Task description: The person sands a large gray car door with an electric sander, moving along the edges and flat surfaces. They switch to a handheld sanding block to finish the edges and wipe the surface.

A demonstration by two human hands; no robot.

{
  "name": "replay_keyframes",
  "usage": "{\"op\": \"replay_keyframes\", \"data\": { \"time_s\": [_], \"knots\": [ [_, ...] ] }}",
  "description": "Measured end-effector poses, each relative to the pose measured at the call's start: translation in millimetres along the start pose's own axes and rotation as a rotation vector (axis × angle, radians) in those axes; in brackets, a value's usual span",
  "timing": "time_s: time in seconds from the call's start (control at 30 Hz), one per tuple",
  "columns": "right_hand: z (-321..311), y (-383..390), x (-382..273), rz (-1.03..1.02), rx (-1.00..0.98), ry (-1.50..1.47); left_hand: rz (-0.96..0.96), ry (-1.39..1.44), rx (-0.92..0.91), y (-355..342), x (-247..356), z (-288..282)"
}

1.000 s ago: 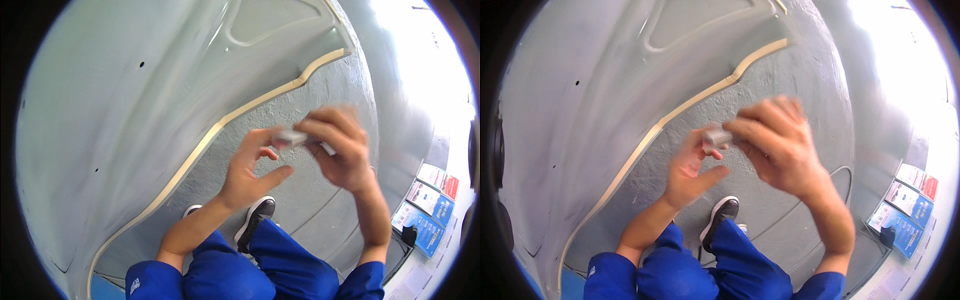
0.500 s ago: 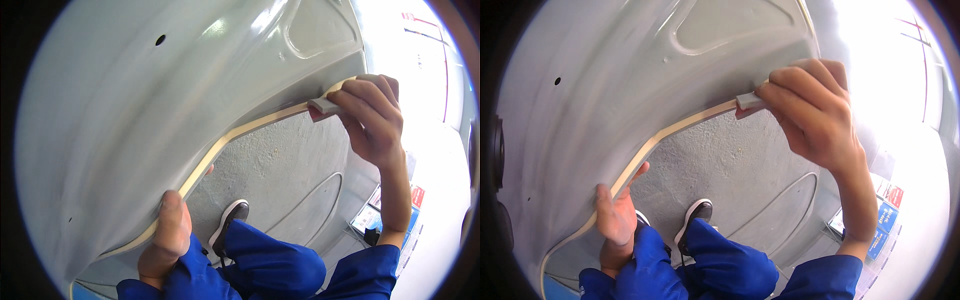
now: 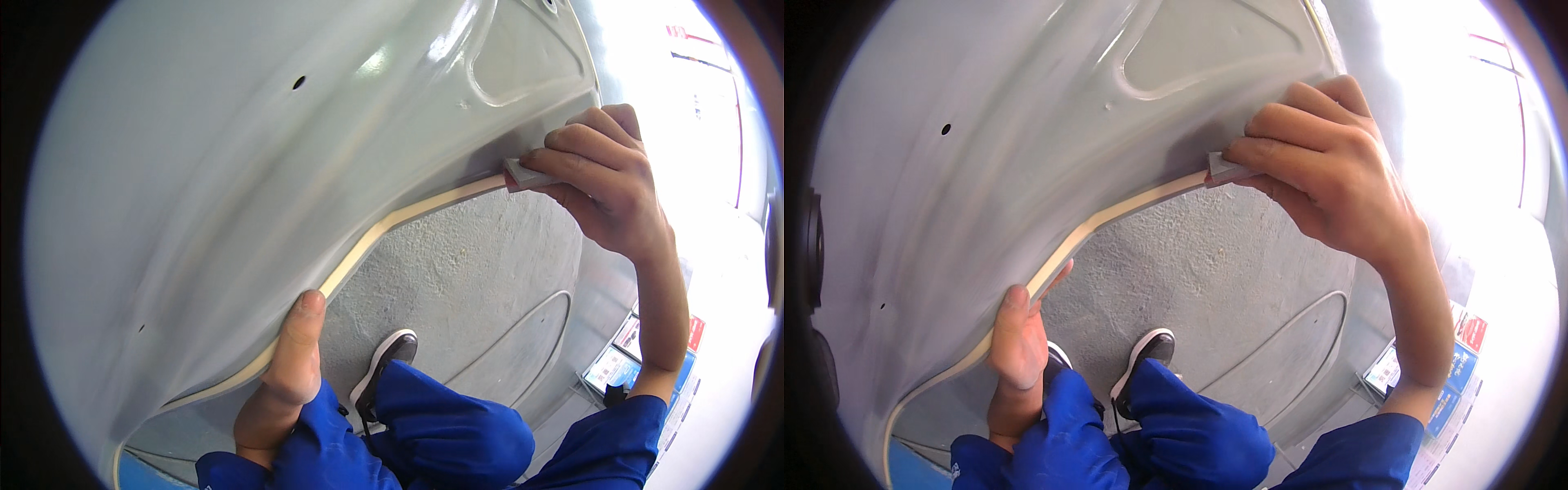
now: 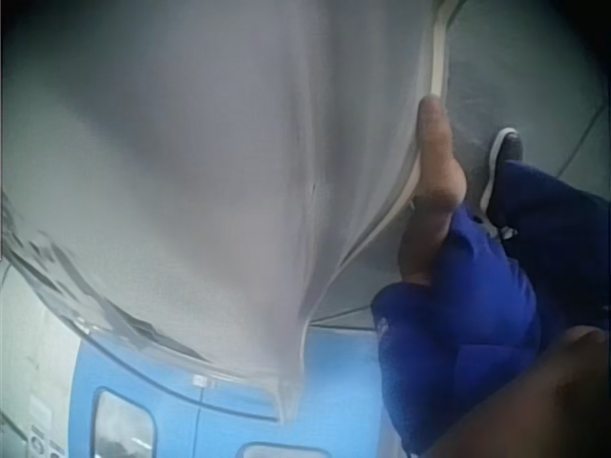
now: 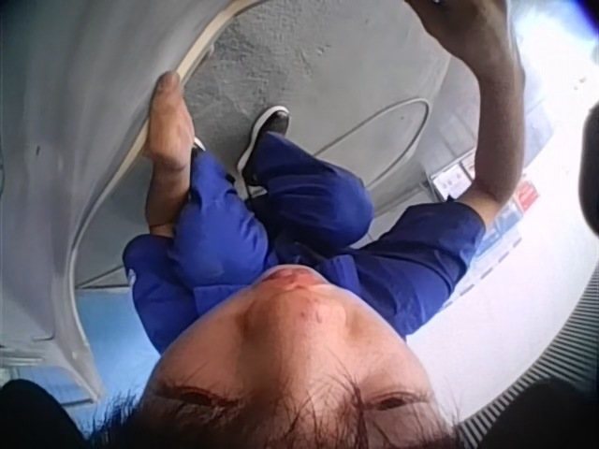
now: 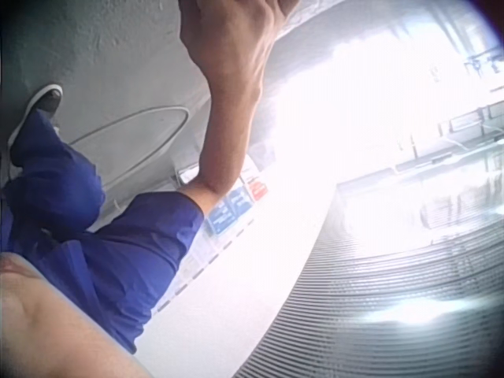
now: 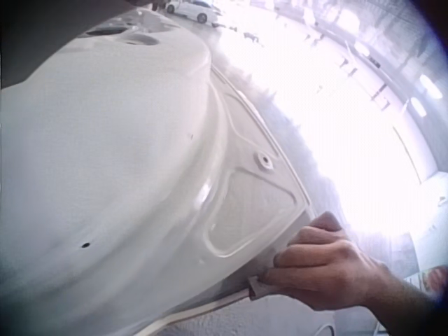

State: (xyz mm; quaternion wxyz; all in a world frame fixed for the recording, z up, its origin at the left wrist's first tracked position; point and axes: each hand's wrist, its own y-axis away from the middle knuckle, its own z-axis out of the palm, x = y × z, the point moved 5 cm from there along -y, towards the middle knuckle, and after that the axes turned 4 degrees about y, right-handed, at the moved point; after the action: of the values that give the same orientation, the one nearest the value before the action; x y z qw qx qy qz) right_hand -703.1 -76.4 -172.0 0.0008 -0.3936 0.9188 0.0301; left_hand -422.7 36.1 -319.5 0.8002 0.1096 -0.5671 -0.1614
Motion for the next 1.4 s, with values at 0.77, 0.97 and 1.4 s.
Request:
{"op": "replay_keyframes", "data": {
  "time_s": [0.77,0.97,1.4],
  "knots": [
    [6.0,13.6,-25.7,0.128,0.051,0.227,0.065,0.315,-0.004,3.3,2.8,15.0],
    [40.1,-11.8,-71.7,-0.035,0.091,0.082,0.083,0.288,-0.062,3.7,-7.5,13.2],
    [62.5,26.0,-24.4,0.155,0.111,0.233,0.06,0.267,0.006,-7.9,-39.1,15.3]
  ]
}}
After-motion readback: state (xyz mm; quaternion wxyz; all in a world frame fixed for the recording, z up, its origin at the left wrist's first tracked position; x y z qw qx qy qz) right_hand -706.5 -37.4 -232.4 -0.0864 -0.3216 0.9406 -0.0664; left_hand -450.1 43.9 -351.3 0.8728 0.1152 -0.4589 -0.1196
